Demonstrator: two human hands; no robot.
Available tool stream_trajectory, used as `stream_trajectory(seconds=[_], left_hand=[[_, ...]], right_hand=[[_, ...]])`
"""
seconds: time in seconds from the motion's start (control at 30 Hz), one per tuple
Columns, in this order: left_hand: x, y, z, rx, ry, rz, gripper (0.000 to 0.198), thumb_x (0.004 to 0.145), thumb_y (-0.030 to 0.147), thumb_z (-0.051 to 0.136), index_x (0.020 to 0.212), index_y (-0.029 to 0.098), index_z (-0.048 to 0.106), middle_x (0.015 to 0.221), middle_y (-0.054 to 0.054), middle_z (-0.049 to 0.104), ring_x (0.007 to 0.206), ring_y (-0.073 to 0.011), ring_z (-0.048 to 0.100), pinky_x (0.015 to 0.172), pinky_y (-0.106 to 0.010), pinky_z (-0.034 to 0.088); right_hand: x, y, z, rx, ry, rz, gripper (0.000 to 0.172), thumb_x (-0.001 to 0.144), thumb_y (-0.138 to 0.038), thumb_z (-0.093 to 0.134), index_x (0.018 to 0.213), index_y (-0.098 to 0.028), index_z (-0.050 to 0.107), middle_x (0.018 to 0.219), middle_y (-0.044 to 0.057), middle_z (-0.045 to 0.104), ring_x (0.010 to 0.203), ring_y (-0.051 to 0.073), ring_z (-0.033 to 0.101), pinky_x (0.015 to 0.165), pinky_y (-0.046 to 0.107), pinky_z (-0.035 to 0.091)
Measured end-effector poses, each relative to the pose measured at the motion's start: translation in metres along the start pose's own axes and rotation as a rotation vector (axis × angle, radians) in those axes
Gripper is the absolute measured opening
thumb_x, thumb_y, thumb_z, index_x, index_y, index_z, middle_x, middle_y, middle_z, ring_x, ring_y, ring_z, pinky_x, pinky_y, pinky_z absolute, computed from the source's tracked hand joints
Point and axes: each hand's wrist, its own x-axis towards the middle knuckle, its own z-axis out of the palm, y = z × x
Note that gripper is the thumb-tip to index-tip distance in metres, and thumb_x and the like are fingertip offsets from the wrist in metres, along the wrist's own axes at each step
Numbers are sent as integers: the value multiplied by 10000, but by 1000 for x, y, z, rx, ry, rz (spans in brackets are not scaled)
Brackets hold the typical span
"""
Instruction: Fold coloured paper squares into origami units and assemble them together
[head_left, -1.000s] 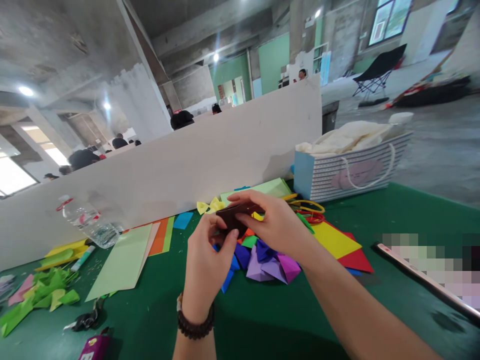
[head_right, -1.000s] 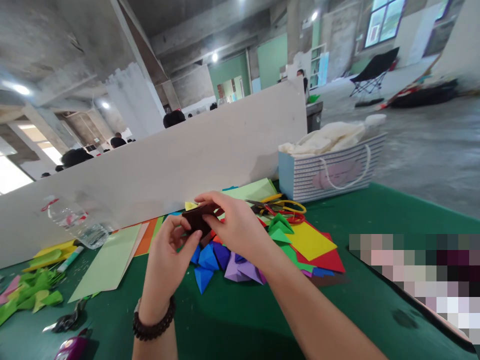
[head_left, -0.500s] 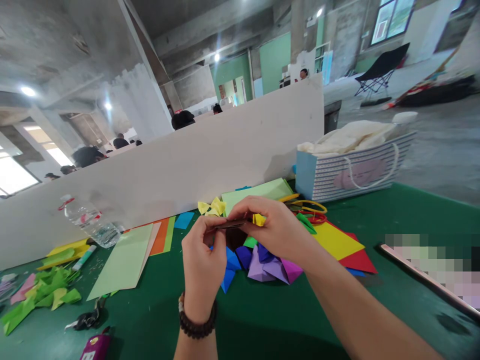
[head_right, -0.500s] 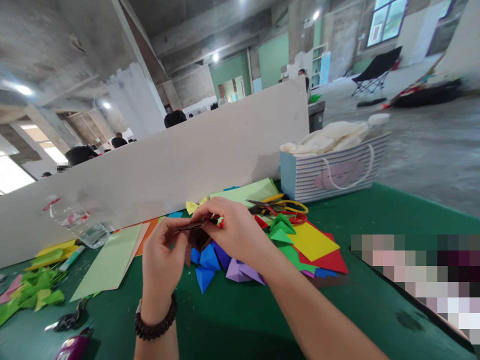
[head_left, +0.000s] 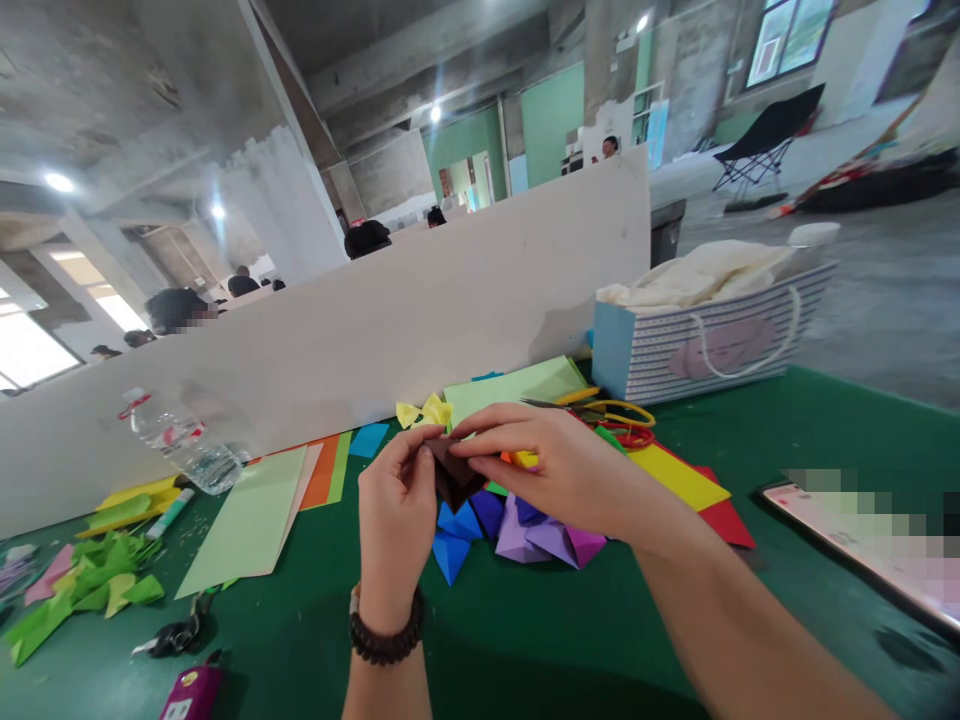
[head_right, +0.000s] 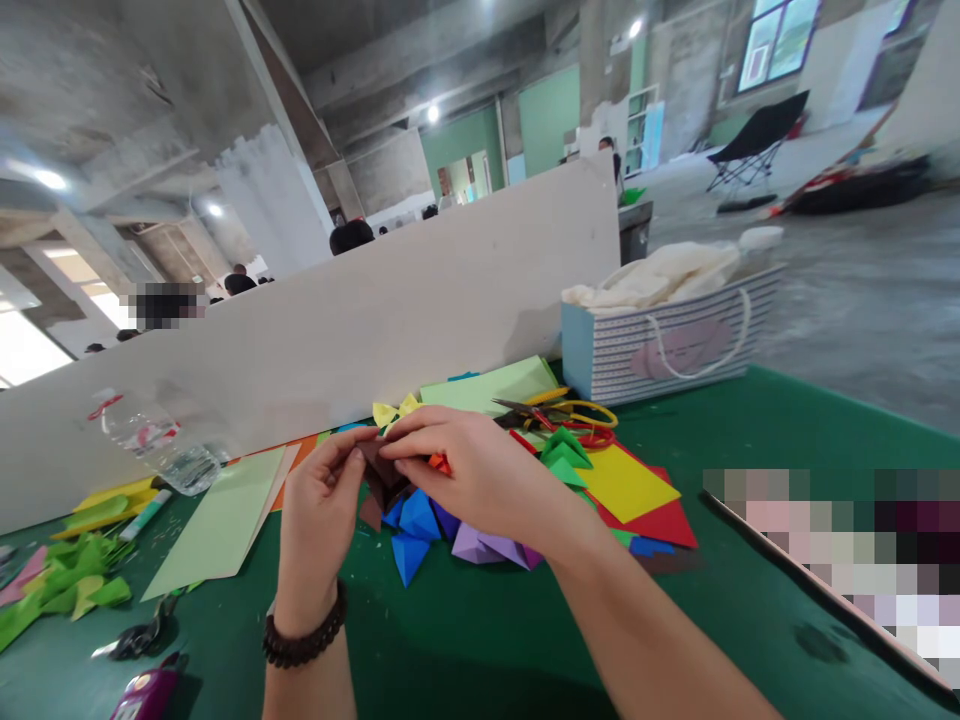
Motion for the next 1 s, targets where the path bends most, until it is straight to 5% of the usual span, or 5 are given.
stream_trajectory(seconds=[0.33, 0.67, 1.0], left_hand=[[-8, 13, 13, -7, -120, 93, 155, 799, 120, 553, 919, 192, 619, 896, -30, 709, 746, -128, 690, 699, -226, 567], [-4, 7, 9, 56, -68, 184, 146, 847, 143, 536, 906, 198, 658, 930, -43, 692, 857, -155, 673, 764, -271, 563], [-2, 5, 0, -16, 1, 59, 88, 823, 223, 606, 850, 187, 682, 821, -32, 712, 756, -153, 673, 706, -250, 546]], right_hand=[[3, 8, 5, -123, 28, 205, 157, 773, -92, 612, 860, -222, 635, 857, -22, 689, 773, 139, 625, 658, 251, 450], [6, 4, 17, -395, 104, 251, 112, 742, -147, 654, 660, -196, 596, 678, -16, 652, 673, 153, 595, 584, 259, 347], [3, 3, 6, -46, 97, 176, 152, 872, -250, 557, 893, -223, 705, 876, 17, 733, 770, 156, 662, 661, 257, 469]])
